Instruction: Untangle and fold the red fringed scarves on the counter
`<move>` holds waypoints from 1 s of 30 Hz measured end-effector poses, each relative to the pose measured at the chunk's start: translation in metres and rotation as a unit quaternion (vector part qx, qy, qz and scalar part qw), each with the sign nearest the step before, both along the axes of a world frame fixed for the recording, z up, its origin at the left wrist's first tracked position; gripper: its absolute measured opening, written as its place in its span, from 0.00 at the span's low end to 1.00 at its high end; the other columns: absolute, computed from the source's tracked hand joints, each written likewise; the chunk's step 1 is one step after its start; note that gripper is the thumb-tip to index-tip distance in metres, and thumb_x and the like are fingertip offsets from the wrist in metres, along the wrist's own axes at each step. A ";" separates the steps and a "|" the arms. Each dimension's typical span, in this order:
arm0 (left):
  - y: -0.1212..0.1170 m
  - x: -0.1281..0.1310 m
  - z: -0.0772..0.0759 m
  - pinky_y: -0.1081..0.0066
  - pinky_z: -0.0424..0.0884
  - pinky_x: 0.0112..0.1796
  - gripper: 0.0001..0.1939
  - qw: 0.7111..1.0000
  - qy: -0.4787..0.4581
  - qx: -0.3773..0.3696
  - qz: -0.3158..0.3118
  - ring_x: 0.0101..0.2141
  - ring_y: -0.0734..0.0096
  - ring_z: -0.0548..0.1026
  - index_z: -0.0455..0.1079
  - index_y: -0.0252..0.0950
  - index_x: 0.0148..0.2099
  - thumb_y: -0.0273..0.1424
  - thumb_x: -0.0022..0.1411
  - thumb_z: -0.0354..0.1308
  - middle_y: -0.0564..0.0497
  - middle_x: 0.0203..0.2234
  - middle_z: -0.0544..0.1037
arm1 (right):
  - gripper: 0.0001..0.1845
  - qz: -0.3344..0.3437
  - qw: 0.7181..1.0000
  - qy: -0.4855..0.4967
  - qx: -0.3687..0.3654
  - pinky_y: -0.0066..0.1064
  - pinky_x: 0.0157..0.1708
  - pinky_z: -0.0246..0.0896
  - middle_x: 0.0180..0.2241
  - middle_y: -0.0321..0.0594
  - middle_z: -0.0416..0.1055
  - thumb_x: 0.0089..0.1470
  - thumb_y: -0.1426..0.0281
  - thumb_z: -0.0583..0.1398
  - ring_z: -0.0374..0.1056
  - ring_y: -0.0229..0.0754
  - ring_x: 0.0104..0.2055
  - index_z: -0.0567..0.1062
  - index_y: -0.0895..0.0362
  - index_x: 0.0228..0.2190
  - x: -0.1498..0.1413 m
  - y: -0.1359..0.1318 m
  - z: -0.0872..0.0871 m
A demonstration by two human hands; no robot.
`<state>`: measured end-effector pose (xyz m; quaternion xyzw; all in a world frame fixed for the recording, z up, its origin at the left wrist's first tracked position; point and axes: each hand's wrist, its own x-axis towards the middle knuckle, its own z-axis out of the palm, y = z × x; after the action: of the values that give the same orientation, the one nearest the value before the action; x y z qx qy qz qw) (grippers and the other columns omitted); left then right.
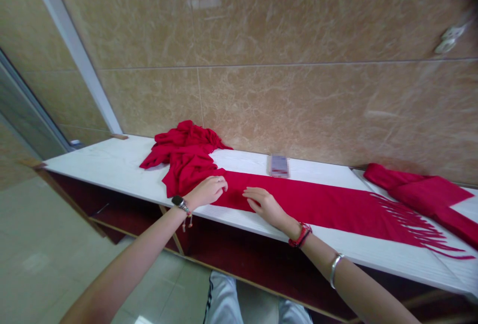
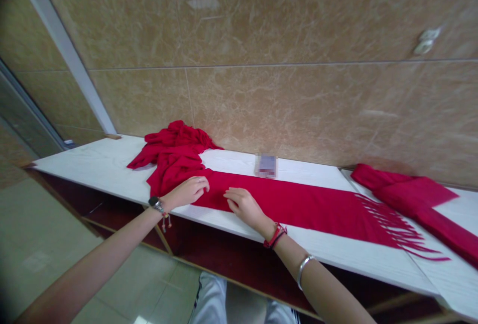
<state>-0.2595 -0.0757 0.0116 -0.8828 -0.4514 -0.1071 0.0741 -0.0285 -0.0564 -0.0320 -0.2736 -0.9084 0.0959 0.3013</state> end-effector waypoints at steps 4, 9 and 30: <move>0.013 0.029 -0.023 0.63 0.56 0.52 0.18 0.999 -0.027 -0.002 0.025 0.54 0.63 0.59 0.60 0.34 0.55 0.32 0.64 0.43 0.44 0.54 0.63 | 0.24 -0.147 0.985 -0.089 -0.007 0.52 0.54 0.46 0.55 0.49 0.59 0.56 0.65 0.51 0.50 0.50 0.59 0.62 0.58 0.53 0.015 0.006 -0.002; 0.017 0.032 -0.047 0.53 0.47 0.54 0.25 0.995 0.012 -0.085 0.049 0.59 0.58 0.48 0.51 0.44 0.61 0.42 0.64 0.42 0.48 0.60 0.52 | 0.30 -0.156 0.964 -0.215 -0.029 0.55 0.55 0.40 0.60 0.47 0.50 0.57 0.56 0.45 0.43 0.52 0.61 0.55 0.57 0.57 0.035 0.002 -0.011; 0.038 0.042 -0.019 0.44 0.41 0.53 0.34 0.973 0.014 -0.212 0.093 0.61 0.50 0.34 0.43 0.44 0.64 0.54 0.59 0.37 0.43 0.63 0.37 | 0.34 -0.125 0.973 -0.135 -0.142 0.54 0.57 0.34 0.62 0.45 0.43 0.55 0.52 0.46 0.36 0.49 0.63 0.50 0.52 0.59 0.075 0.022 0.015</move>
<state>-0.2174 -0.0375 -0.0072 -0.8340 -0.5428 0.0109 -0.0986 0.0466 -0.0347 -0.0169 -0.4354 -0.8764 0.1478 0.1431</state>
